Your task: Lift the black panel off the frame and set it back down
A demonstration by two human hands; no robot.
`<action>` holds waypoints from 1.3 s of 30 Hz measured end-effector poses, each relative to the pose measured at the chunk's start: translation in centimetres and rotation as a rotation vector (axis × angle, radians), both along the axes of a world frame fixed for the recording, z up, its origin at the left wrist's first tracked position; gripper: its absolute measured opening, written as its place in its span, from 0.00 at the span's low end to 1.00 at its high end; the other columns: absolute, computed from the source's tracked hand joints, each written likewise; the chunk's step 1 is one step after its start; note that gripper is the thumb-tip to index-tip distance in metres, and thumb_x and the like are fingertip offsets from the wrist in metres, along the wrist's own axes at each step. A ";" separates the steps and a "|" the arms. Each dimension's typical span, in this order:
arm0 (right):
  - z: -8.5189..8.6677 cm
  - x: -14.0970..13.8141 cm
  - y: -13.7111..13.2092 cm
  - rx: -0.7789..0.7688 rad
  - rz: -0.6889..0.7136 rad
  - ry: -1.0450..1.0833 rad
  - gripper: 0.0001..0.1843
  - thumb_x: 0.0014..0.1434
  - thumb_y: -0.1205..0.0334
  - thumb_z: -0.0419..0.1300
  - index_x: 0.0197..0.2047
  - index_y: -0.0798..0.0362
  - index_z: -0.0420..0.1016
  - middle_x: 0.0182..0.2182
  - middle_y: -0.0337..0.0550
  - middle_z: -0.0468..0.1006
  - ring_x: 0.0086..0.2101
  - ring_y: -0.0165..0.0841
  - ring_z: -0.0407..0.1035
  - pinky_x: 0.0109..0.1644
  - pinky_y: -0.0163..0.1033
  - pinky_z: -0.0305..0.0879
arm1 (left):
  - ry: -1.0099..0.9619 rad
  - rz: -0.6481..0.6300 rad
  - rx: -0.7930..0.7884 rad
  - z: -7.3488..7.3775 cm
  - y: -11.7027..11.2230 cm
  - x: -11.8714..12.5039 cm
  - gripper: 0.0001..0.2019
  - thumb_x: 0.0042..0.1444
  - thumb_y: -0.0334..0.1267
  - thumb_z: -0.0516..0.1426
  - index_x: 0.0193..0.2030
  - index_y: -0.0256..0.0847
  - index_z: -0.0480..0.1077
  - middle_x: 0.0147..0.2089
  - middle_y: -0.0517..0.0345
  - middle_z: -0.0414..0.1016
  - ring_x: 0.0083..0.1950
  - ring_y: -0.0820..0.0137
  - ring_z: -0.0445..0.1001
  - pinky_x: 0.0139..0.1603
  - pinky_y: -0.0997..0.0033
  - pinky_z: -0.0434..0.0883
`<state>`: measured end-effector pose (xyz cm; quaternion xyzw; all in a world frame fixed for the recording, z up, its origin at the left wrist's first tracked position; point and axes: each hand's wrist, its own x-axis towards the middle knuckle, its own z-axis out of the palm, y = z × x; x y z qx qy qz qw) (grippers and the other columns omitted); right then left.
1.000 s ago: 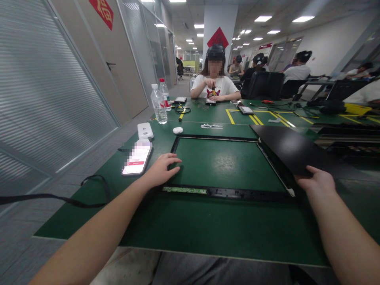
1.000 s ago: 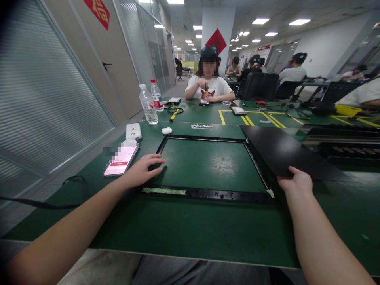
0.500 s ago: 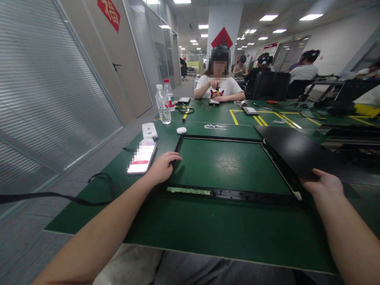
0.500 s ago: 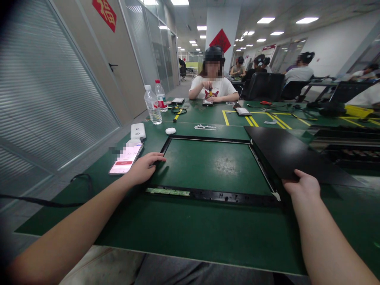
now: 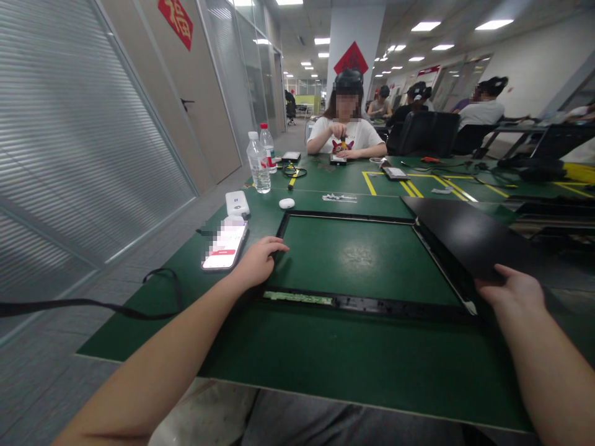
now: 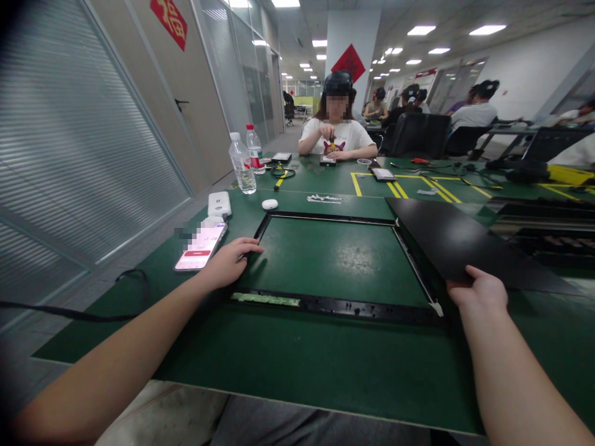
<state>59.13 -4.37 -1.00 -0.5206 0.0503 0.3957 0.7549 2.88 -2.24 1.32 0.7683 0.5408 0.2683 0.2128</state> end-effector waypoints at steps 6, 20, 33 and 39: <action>1.3 -1.1 -0.4 0.056 -0.092 -0.027 0.18 0.52 0.83 0.54 0.39 0.51 0.72 0.44 0.37 0.84 0.33 0.26 0.80 0.40 0.34 0.81 | -0.017 -0.013 -0.003 0.4 -0.1 0.3 0.17 0.55 0.35 0.58 0.47 0.48 0.86 0.64 0.50 0.81 0.67 0.47 0.77 0.76 0.43 0.68; 5.0 -5.5 -2.1 0.297 -0.019 -0.190 0.19 0.44 0.82 0.56 0.36 0.54 0.75 0.41 0.44 0.83 0.37 0.30 0.79 0.39 0.31 0.81 | -0.056 0.002 0.039 0.6 -0.1 0.3 0.17 0.64 0.40 0.55 0.52 0.44 0.83 0.64 0.45 0.80 0.67 0.48 0.77 0.75 0.43 0.67; 5.7 -6.8 -5.0 0.223 0.192 -0.371 0.15 0.48 0.68 0.61 0.39 0.45 0.81 0.49 0.47 0.86 0.51 0.48 0.81 0.58 0.65 0.81 | -1.063 0.104 -0.378 0.7 0.1 1.0 0.21 0.64 0.53 0.62 0.52 0.38 0.81 0.61 0.41 0.83 0.68 0.51 0.78 0.74 0.48 0.69; 5.1 -6.4 -5.1 0.202 0.176 -0.389 0.25 0.44 0.69 0.62 0.46 0.43 0.83 0.49 0.46 0.86 0.48 0.52 0.83 0.53 0.72 0.83 | -1.122 -0.031 -0.454 1.8 -0.4 1.0 0.21 0.62 0.50 0.62 0.52 0.36 0.84 0.51 0.44 0.88 0.58 0.51 0.83 0.59 0.54 0.79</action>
